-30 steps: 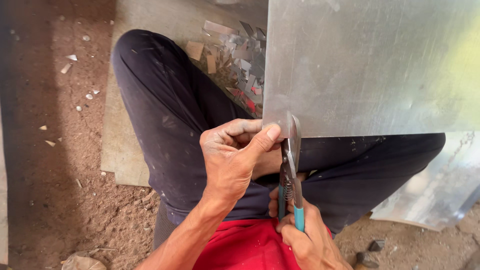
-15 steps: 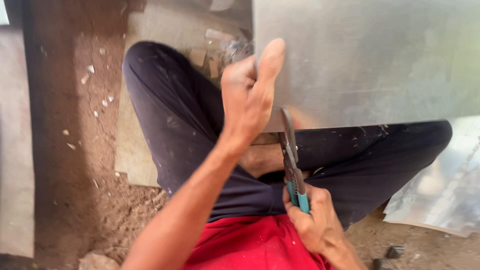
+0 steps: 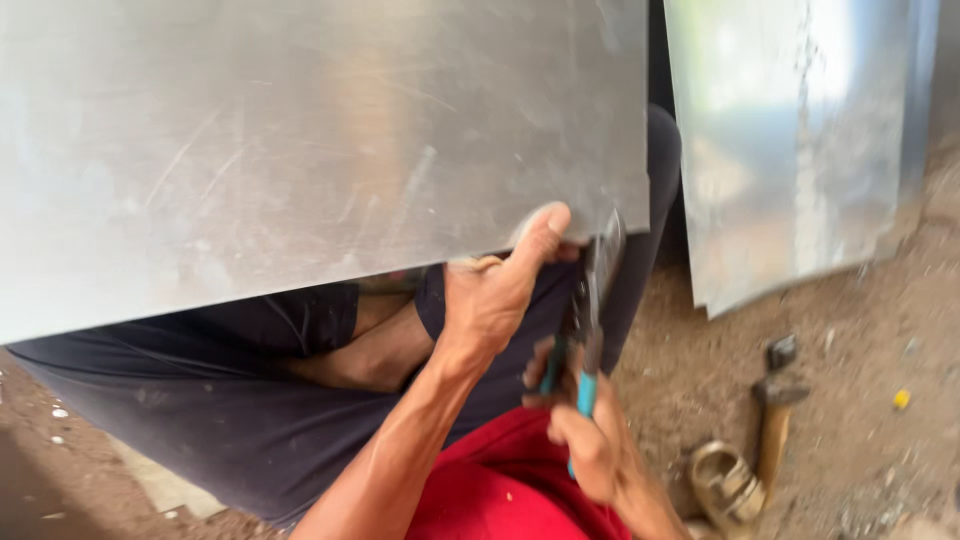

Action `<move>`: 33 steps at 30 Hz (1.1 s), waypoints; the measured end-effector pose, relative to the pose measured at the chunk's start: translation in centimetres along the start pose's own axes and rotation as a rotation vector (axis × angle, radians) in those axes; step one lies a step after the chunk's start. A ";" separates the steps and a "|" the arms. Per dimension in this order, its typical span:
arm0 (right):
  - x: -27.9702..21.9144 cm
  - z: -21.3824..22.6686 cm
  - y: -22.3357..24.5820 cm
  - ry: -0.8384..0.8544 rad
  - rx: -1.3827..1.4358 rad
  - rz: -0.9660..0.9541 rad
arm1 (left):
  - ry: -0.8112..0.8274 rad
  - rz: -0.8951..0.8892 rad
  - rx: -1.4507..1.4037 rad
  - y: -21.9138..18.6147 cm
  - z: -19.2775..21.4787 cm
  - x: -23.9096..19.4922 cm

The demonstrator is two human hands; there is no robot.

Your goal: The person moves large metal sheets between stacks and then uses shears to cut a specific section out of one sheet while sitting on the floor.

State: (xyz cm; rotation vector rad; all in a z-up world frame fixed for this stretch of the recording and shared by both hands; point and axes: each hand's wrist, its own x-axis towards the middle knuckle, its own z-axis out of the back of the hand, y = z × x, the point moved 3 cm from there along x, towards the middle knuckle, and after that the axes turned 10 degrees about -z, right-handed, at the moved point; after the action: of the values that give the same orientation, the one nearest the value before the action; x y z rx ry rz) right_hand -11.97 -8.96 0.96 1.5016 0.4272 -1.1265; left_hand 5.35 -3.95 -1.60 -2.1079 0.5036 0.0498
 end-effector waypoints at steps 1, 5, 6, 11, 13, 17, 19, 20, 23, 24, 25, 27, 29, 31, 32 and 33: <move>-0.2 -0.2 0.3 -0.019 -0.008 0.028 | -0.006 0.012 -0.001 0.1 -0.1 -0.5; 0.7 -0.4 2.2 -0.040 -0.032 0.081 | -0.005 0.000 0.031 0.6 -0.2 -0.2; 0.8 -0.6 2.5 -0.035 -0.028 0.069 | 0.004 -0.005 0.050 0.7 -0.1 -0.2; 0.2 -1.0 3.2 -0.051 -0.024 -0.007 | 0.005 -0.014 0.129 0.7 0.0 -0.2; 0.4 -1.0 3.2 -0.082 -0.071 0.032 | 0.015 -0.028 0.125 0.8 0.0 -0.1; 1.3 -0.2 2.3 -0.159 -0.236 0.154 | 0.020 -0.026 0.127 0.9 -0.1 0.0; 2.0 -0.1 1.5 -0.177 -0.272 0.261 | 0.011 -0.024 0.159 1.0 0.0 -0.2; 2.5 -0.2 1.3 -0.176 -0.274 0.337 | 0.005 -0.039 0.167 1.0 0.0 -0.2; 1.3 2.4 1.2 -0.352 -0.519 0.369 | -0.093 0.013 0.150 0.3 1.0 -0.9; 0.9 3.7 1.5 -0.443 -0.633 0.356 | -0.136 0.037 0.138 -0.1 1.5 -1.1; 1.1 4.5 1.5 -0.451 -0.731 0.301 | -0.240 0.011 -0.030 -0.3 1.5 -1.5; 0.9 5.8 0.1 -0.494 -0.927 0.160 | -0.424 -0.011 -0.385 0.1 0.1 -2.9; 0.6 5.3 -2.5 -0.458 -0.863 0.145 | -0.377 0.129 -0.382 0.1 -1.4 -4.2; 0.7 5.2 -3.7 -0.427 -0.859 0.178 | -0.318 0.219 -0.399 -0.5 -3.1 -3.7; 0.1 5.0 -4.0 -0.405 -0.879 0.193 | -0.291 0.259 -0.401 -1.0 -3.4 -3.3; 0.1 4.9 -3.7 -0.384 -0.900 0.209 | -0.263 0.299 -0.402 -1.6 -3.4 -2.9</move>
State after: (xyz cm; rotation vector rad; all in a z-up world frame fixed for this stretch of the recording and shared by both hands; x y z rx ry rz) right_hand -16.83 -12.44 -0.66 0.5140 0.4152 -0.8468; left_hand 2.74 -5.02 2.23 -2.3463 0.6866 0.6382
